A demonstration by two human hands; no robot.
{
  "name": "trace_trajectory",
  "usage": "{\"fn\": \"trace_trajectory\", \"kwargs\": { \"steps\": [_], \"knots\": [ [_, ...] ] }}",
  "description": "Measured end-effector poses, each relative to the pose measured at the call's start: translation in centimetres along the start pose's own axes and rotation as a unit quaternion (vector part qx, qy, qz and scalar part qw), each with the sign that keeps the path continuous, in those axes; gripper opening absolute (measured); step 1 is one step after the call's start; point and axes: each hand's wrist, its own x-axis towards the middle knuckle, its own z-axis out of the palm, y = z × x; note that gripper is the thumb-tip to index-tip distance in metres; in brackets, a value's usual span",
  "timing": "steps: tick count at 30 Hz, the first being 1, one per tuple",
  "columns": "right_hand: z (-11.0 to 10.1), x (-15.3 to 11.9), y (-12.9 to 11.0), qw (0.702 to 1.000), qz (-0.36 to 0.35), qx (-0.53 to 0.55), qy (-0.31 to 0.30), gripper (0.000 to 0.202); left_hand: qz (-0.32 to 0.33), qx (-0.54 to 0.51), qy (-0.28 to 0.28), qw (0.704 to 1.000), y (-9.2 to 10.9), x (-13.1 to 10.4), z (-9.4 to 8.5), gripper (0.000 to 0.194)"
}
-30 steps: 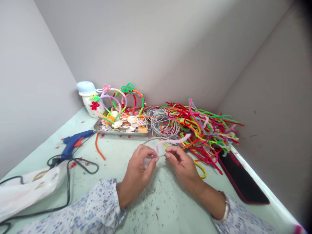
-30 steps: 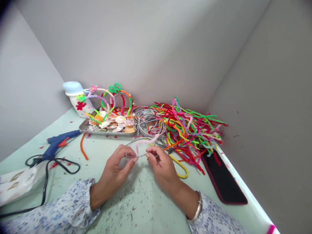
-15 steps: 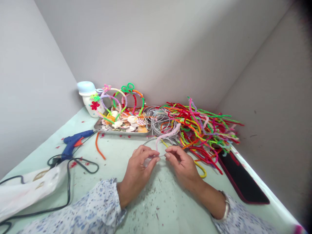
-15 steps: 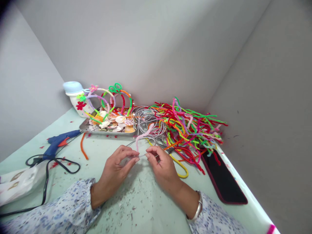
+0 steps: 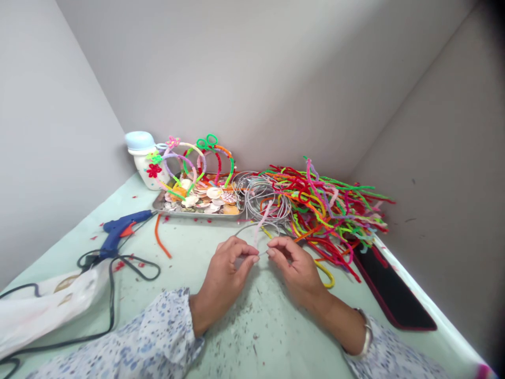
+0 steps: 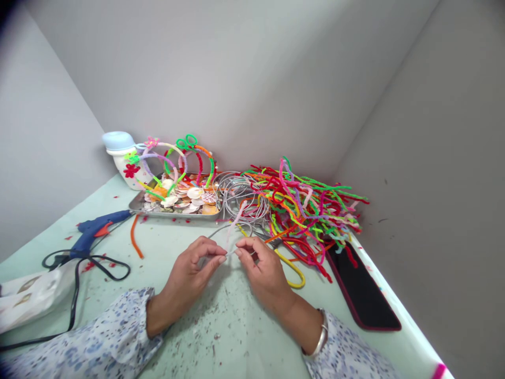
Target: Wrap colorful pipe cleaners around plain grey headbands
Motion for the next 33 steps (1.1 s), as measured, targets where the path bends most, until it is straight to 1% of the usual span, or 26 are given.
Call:
{"fn": "trace_trajectory", "kwargs": {
  "steps": [4,10,14,25,33],
  "knots": [
    [-0.03,0.00,-0.08,1.000,-0.001,-0.002,-0.001,0.014,-0.001,-0.004,-0.005,1.000,0.24,0.02,-0.12,0.006],
    [-0.01,0.03,-0.26,1.000,-0.002,-0.002,0.000,0.014,0.004,-0.013,0.018,1.000,0.14,-0.19,0.00,0.008],
    [-0.06,0.02,-0.21,1.000,-0.007,-0.005,0.002,0.013,0.011,-0.016,0.016,1.000,-0.03,-0.24,0.13,0.007],
    [-0.13,-0.04,-0.25,1.000,-0.017,-0.007,-0.010,0.013,0.003,0.006,-0.026,1.000,0.47,-0.21,-0.16,0.011],
    [-0.11,-0.04,-0.38,1.000,-0.026,-0.011,-0.004,0.013,-0.005,-0.006,-0.053,0.999,0.37,-0.01,-0.01,0.015]
  ]
}}
